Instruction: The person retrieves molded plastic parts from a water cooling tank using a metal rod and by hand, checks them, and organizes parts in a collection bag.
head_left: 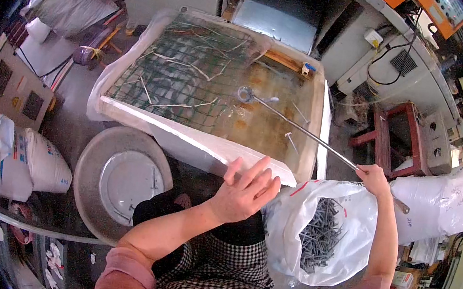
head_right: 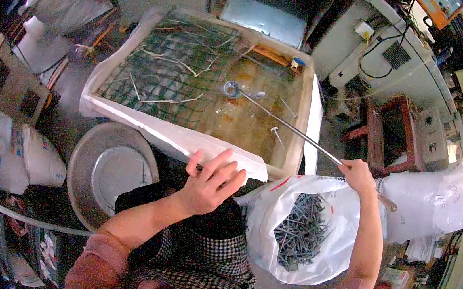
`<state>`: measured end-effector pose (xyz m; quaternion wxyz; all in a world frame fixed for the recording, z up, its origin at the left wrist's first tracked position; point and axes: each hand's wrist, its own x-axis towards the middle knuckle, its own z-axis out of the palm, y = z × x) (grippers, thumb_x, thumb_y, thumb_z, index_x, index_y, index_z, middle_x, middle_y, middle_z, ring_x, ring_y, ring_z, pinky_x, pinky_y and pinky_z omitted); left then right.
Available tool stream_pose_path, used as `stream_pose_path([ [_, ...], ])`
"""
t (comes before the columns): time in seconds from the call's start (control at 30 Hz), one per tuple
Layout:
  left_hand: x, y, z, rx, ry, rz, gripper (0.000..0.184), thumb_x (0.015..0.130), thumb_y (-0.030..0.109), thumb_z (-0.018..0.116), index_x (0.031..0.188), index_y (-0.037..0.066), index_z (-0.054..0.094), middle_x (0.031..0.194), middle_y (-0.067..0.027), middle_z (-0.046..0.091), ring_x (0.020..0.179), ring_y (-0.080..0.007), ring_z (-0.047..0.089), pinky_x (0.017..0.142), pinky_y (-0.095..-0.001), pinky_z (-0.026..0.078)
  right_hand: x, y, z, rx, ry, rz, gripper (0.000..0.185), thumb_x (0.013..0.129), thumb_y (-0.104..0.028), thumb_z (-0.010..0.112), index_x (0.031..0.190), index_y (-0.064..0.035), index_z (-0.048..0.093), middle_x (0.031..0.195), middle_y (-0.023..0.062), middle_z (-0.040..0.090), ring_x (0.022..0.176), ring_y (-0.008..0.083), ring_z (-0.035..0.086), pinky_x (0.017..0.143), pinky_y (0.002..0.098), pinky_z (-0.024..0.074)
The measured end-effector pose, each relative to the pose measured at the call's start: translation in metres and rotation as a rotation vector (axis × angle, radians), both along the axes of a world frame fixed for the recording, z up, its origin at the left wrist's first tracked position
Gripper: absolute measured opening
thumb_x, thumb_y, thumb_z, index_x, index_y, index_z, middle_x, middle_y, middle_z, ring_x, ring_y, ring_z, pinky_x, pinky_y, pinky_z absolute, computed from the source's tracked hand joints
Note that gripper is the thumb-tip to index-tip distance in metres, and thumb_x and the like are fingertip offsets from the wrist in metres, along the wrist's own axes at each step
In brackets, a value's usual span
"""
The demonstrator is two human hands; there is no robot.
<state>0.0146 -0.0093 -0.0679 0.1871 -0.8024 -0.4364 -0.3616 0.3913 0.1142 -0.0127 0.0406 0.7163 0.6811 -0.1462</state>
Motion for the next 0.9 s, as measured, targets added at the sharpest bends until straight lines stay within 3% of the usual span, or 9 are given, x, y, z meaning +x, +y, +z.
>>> stream_pose_path([
  [0.2,-0.001,0.002,-0.003,0.007,-0.004,-0.004,0.019,0.081,0.022,0.056,0.098,0.017,0.064,0.099,-0.0012,0.059,0.114,-0.0212,0.050,0.104,-0.0516,0.010,-0.006,0.019,-0.011,0.008,-0.009,0.024,0.028,0.082,-0.025,0.062,0.105,-0.0096,0.066,0.088,0.0199,0.066,0.083,0.0347,0.064,0.074,0.0405,0.0497],
  [0.27,-0.002,0.002,-0.004,0.011,0.004,-0.005,0.019,0.081,0.022,0.056,0.098,0.017,0.064,0.099,-0.0011,0.059,0.114,-0.0211,0.050,0.104,-0.0515,0.010,-0.018,0.030,-0.015,-0.031,0.019,0.106,0.025,0.082,-0.018,0.063,0.102,-0.0044,0.066,0.081,0.0225,0.065,0.075,0.0277,0.066,0.069,0.0344,0.0488],
  [0.33,-0.002,0.004,-0.005,0.021,0.006,0.005,0.019,0.081,0.021,0.056,0.098,0.017,0.064,0.099,-0.0010,0.058,0.114,-0.0209,0.050,0.104,-0.0515,0.011,-0.024,0.051,-0.043,-0.062,0.062,0.107,0.025,0.082,-0.019,0.063,0.101,-0.0039,0.066,0.080,0.0227,0.064,0.074,0.0281,0.066,0.069,0.0349,0.0487],
  [0.37,-0.003,0.003,-0.005,0.013,0.016,0.000,0.019,0.081,0.021,0.056,0.098,0.017,0.064,0.099,-0.0009,0.058,0.114,-0.0209,0.050,0.104,-0.0516,0.011,-0.016,0.063,-0.066,-0.028,0.130,0.147,0.025,0.083,-0.022,0.063,0.099,-0.0026,0.067,0.069,0.0180,0.064,0.063,0.0217,0.063,0.061,0.0331,0.0481],
  [0.43,-0.004,0.002,-0.005,0.008,0.028,0.008,0.019,0.081,0.021,0.056,0.097,0.018,0.063,0.100,-0.0007,0.058,0.114,-0.0208,0.050,0.104,-0.0518,0.011,-0.024,0.080,-0.083,-0.081,0.192,0.118,0.026,0.083,-0.024,0.063,0.096,-0.0019,0.068,0.065,0.0139,0.062,0.058,0.0182,0.060,0.056,0.0317,0.0466],
  [0.5,-0.003,0.002,-0.007,0.017,-0.013,0.012,0.016,0.080,0.019,0.056,0.095,0.015,0.060,0.096,-0.0008,0.058,0.118,-0.0193,0.049,0.099,-0.0491,0.022,-0.031,0.098,-0.102,-0.143,0.269,0.100,0.028,0.083,-0.028,0.063,0.090,-0.0013,0.070,0.057,0.0038,0.056,0.049,0.0098,0.052,0.047,0.0276,0.0418],
  [0.6,-0.009,0.003,-0.007,-0.007,0.067,-0.005,0.018,0.081,0.022,0.056,0.098,0.019,0.062,0.100,0.0000,0.059,0.115,-0.0189,0.051,0.103,-0.0527,0.012,-0.047,0.124,-0.128,-0.157,0.275,0.171,0.028,0.082,-0.028,0.063,0.090,-0.0012,0.069,0.056,0.0038,0.056,0.048,0.0102,0.050,0.046,0.0283,0.0413],
  [0.8,-0.013,0.007,-0.011,-0.021,0.090,0.007,0.019,0.083,0.025,0.057,0.101,0.021,0.061,0.101,0.0034,0.059,0.115,-0.0173,0.051,0.103,-0.0529,0.013,-0.092,0.164,-0.183,-0.244,0.308,0.166,0.029,0.085,-0.030,0.063,0.096,-0.0044,0.070,0.054,0.0021,0.053,0.043,0.0102,0.044,0.041,0.0280,0.0365],
  [0.9,-0.015,0.009,-0.007,-0.033,0.058,-0.020,0.021,0.084,0.024,0.051,0.102,0.016,0.058,0.104,0.0001,0.060,0.120,-0.0168,0.047,0.090,-0.0403,0.031,-0.124,0.173,-0.193,-0.361,0.326,0.139,0.033,0.086,-0.034,0.061,0.106,-0.0077,0.067,0.054,0.0012,0.051,0.044,0.0106,0.046,0.040,0.0285,0.0349],
])
